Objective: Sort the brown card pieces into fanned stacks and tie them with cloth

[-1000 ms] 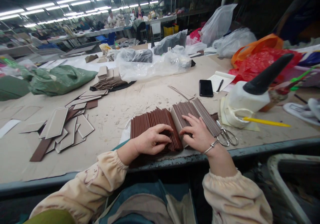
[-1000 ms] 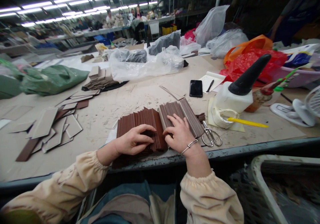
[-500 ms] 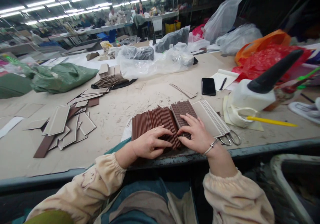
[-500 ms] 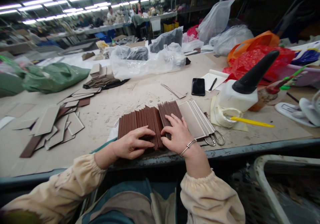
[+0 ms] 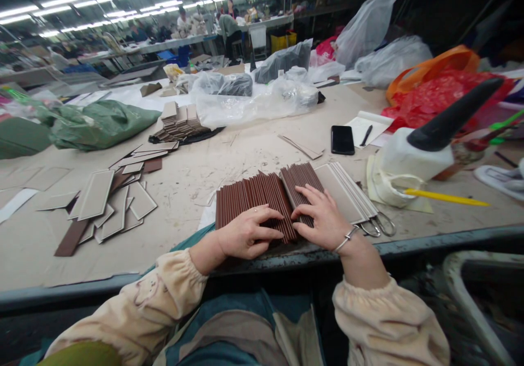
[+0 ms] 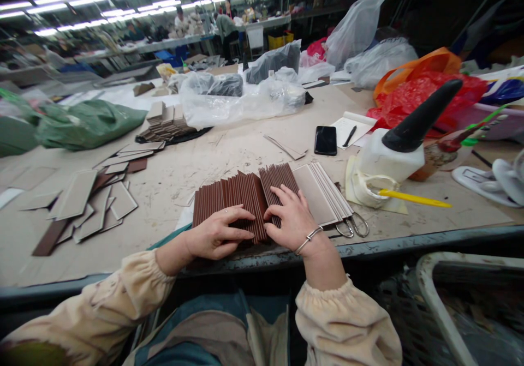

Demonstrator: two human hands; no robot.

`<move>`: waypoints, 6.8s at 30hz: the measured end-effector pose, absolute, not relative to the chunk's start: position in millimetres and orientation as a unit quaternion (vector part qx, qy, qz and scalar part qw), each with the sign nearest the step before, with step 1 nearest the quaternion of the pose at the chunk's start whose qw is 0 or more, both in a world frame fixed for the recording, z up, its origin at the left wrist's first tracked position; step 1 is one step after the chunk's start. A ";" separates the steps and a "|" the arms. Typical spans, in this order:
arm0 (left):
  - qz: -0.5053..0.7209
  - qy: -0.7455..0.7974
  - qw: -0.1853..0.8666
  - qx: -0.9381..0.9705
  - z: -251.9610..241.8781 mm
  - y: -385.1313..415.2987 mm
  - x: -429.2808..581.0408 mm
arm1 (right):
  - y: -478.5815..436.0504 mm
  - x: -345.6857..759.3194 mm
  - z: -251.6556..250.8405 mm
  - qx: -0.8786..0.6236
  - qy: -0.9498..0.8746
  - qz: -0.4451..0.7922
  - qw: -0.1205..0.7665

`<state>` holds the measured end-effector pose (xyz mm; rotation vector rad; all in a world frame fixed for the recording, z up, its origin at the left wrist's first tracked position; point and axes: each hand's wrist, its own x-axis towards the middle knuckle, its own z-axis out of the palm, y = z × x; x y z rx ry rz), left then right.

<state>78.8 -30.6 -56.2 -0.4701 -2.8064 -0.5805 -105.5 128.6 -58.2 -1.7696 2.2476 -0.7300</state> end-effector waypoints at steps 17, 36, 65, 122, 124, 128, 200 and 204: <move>-0.145 -0.975 0.089 -0.141 -53.3 -25.5 72.3 | 125.0 -97.3 -57.0 -0.590 0.764 -0.247 0.083; -0.242 -0.954 0.156 -0.082 -48.5 -39.4 99.9 | 120.5 -92.4 -56.8 -0.602 0.756 -0.238 0.099; -0.163 -0.977 0.107 -0.088 -52.1 -32.8 99.2 | 119.7 -91.3 -57.2 -0.601 0.760 -0.227 0.095; -0.147 -0.977 0.129 -0.080 -61.6 -36.7 121.8 | 107.0 -77.0 -60.9 -0.562 0.791 -0.240 0.040; -0.150 -0.976 0.133 -0.083 -61.7 -36.5 121.9 | 107.0 -76.9 -60.4 -0.560 0.792 -0.238 0.042; -0.164 -0.970 0.155 -0.094 -62.7 -37.1 122.8 | 107.3 -76.8 -60.2 -0.557 0.795 -0.235 0.043; -0.153 -0.983 0.096 0.031 -54.6 -18.0 142.6 | 83.2 -28.9 -58.2 -0.495 0.862 -0.103 0.046; -0.273 -0.900 0.234 0.248 -60.6 -20.5 152.7 | 81.3 -29.6 -56.0 -0.485 0.867 -0.093 0.065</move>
